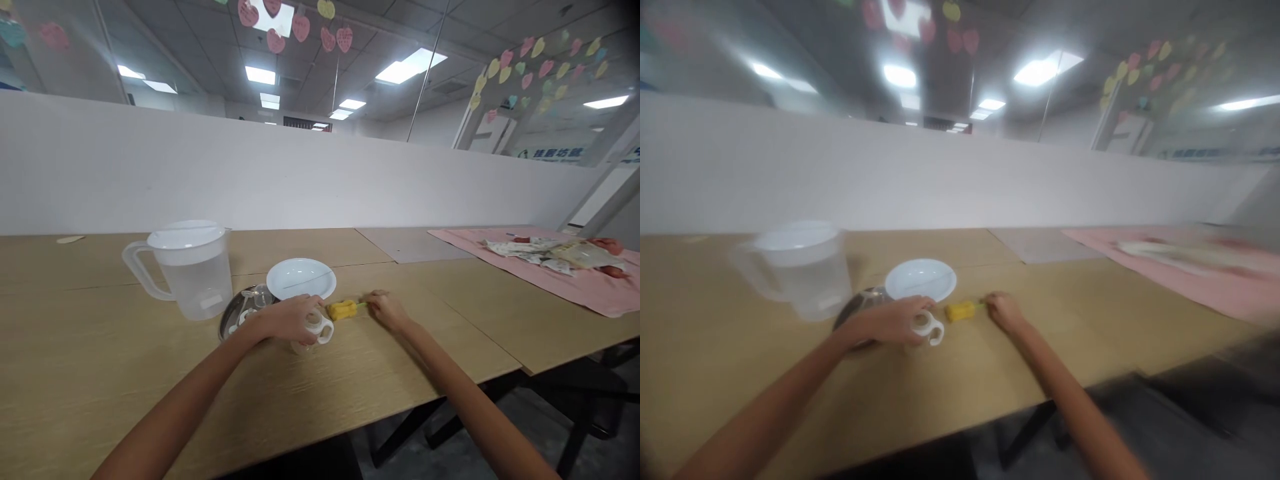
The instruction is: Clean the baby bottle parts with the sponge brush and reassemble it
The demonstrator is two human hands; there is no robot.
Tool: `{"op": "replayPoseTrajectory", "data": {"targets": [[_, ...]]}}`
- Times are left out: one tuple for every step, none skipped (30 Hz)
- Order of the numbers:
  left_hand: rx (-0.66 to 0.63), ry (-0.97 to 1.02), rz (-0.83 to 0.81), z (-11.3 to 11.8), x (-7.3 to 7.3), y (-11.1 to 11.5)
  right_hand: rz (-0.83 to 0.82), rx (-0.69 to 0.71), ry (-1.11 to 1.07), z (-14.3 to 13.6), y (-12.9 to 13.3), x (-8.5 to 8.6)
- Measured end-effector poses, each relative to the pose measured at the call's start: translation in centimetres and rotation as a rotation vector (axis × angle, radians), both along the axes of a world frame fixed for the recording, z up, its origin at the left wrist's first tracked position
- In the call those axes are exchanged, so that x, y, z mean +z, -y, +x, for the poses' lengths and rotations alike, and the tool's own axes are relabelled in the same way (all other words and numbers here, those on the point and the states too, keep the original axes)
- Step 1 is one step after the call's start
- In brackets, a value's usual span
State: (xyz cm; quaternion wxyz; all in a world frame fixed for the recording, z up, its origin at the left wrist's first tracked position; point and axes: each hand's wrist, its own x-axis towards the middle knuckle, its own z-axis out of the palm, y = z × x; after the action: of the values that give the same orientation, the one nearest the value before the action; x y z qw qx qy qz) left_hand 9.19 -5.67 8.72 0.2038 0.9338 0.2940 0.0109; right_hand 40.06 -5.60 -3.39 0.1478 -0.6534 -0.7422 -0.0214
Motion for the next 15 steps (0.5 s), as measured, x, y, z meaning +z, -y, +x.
{"op": "replayPoseTrajectory", "data": {"targets": [[0.000,-0.001,-0.005,0.0,0.0,-0.1,-0.019,-0.016,0.003,-0.1,-0.4,0.0],[0.000,-0.004,-0.011,0.0,0.0,-0.1,-0.032,-0.030,0.004,-0.2,-0.7,0.0],[0.002,-0.008,-0.019,0.0,0.0,-0.1,-0.040,-0.040,0.003,-0.3,-0.9,0.0],[0.004,-0.016,-0.026,0.0,0.1,-0.1,-0.044,-0.048,0.002,-0.4,-1.1,0.0],[0.006,-0.025,-0.032,-0.1,0.2,-0.1,-0.046,-0.053,0.002,-0.5,-1.3,0.0],[0.008,-0.034,-0.034,-0.1,0.3,-0.1,-0.047,-0.055,0.003,-0.6,-1.4,0.0],[0.010,-0.043,-0.030,-0.2,0.3,-0.1,-0.048,-0.052,0.003,-0.7,-1.4,0.1],[0.010,-0.051,-0.023,-0.2,0.4,-0.1,-0.048,-0.049,0.000,-0.8,-1.5,0.3],[0.006,-0.055,-0.011,-0.2,0.4,-0.1,-0.049,-0.049,-0.007,-1.0,-1.6,0.6],[0.001,-0.055,0.002,-0.2,0.5,-0.2,-0.048,-0.061,-0.025,-1.2,-1.8,1.0],[-0.006,-0.048,0.012,-0.3,0.7,-0.2,-0.044,-0.084,-0.051,-1.4,-2.1,1.5],[-0.010,-0.039,0.011,-0.4,0.9,-0.4,-0.037,-0.115,-0.080,-1.6,-2.6,2.1],[-0.007,-0.028,-0.003,-0.7,1.2,-0.6,-0.029,-0.148,-0.107,-1.9,-3.1,2.8],[0.004,-0.011,-0.020,-1.0,1.6,-0.9,-0.021,-0.176,-0.130,-2.3,-3.9,3.4],[0.031,0.015,-0.028,-1.5,2.0,-1.3,-0.017,-0.191,-0.145,-2.7,-4.7,4.1]]}}
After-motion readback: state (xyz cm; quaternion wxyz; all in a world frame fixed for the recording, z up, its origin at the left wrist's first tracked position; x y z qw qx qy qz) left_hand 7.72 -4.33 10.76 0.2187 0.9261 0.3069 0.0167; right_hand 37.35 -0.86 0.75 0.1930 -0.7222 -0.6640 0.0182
